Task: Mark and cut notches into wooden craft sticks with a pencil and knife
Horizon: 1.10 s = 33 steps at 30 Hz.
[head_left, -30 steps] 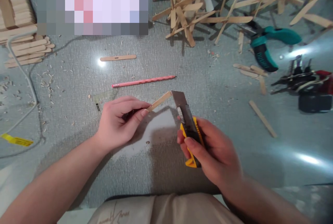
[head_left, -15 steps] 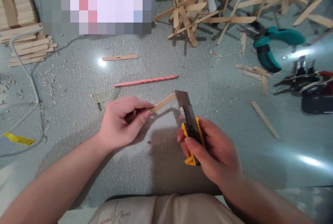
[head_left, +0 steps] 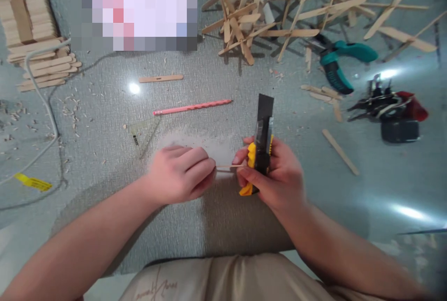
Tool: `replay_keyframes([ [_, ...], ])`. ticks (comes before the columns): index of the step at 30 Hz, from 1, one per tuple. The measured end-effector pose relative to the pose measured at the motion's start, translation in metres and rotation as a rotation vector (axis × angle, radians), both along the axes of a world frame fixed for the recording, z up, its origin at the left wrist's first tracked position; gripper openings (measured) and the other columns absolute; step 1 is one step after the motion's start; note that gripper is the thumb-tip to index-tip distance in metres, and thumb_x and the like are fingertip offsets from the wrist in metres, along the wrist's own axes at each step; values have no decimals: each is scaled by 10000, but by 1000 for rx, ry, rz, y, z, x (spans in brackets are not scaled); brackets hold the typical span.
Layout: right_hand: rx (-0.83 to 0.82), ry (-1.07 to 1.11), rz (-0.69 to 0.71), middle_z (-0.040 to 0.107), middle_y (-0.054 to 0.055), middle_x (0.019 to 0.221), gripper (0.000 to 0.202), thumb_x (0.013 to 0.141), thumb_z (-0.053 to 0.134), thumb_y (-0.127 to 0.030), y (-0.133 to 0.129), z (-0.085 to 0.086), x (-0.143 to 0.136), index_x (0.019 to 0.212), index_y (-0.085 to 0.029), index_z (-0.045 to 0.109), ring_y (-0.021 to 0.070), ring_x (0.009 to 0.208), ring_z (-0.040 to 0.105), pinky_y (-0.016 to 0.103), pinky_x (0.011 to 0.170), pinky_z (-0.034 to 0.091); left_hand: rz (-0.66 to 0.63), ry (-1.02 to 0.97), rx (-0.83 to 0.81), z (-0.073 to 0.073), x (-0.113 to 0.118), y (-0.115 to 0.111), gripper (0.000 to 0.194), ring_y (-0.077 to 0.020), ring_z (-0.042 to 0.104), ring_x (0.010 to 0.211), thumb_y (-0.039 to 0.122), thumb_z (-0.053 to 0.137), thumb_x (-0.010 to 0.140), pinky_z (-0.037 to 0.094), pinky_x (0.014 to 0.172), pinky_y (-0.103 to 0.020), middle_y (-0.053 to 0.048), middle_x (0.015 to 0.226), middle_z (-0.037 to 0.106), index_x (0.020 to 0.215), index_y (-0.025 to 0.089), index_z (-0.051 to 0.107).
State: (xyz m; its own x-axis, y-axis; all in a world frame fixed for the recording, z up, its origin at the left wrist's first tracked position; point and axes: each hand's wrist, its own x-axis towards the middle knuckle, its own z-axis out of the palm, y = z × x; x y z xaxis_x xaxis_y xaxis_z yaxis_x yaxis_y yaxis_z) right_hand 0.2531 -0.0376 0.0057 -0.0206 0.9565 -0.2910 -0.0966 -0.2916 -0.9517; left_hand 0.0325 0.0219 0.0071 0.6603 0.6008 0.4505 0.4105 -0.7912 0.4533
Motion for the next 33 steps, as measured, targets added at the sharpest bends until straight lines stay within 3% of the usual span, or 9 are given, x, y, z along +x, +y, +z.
replay_keyframes([
  [8, 39, 81, 62, 664, -44, 889, 388, 779, 828, -270, 0, 1, -4, 1081, -261, 584, 54, 480, 592, 169, 414, 518, -20, -119, 272, 2, -5, -3, 153, -111, 674, 663, 129, 707, 859, 437, 530, -271, 37, 710, 672, 762, 211, 622],
  [13, 48, 103, 58, 659, -71, 860, 391, 772, 820, -255, 2, 2, -5, 1070, -284, 570, 37, 441, 561, 148, 390, 497, -27, -207, 368, 8, -5, -2, 260, -118, 691, 663, 80, 746, 818, 472, 533, -264, 34, 681, 681, 640, 200, 598],
  [19, 22, 94, 42, 662, -63, 861, 380, 766, 811, -243, 4, 3, -5, 1055, -262, 565, 44, 435, 570, 155, 388, 511, -62, -211, 263, 8, -8, -1, 157, -142, 731, 707, 112, 713, 854, 503, 541, -275, 42, 730, 716, 793, 248, 667],
  [25, 53, 30, 27, 676, -45, 876, 419, 753, 833, -319, 4, 1, -6, 1068, -260, 562, 74, 485, 622, 204, 446, 562, -42, -145, 299, 1, -10, -4, 124, -145, 730, 774, 120, 668, 882, 531, 621, -276, 22, 795, 729, 902, 242, 679],
  [29, 102, -93, -39, 702, -21, 851, 431, 726, 866, -355, 1, -1, -8, 1044, -264, 589, 130, 626, 679, 286, 585, 627, 22, -95, 166, -5, -5, -7, 99, -163, 693, 774, 172, 635, 915, 510, 659, -295, -15, 812, 694, 1008, 205, 638],
  [33, 157, -174, -89, 707, -25, 809, 361, 747, 856, -304, 0, 0, -12, 1018, -285, 617, 153, 670, 692, 312, 626, 628, 129, -37, -13, -7, 5, -11, 92, -123, 565, 626, 230, 542, 984, 436, 575, -261, -20, 779, 627, 928, 168, 581],
])
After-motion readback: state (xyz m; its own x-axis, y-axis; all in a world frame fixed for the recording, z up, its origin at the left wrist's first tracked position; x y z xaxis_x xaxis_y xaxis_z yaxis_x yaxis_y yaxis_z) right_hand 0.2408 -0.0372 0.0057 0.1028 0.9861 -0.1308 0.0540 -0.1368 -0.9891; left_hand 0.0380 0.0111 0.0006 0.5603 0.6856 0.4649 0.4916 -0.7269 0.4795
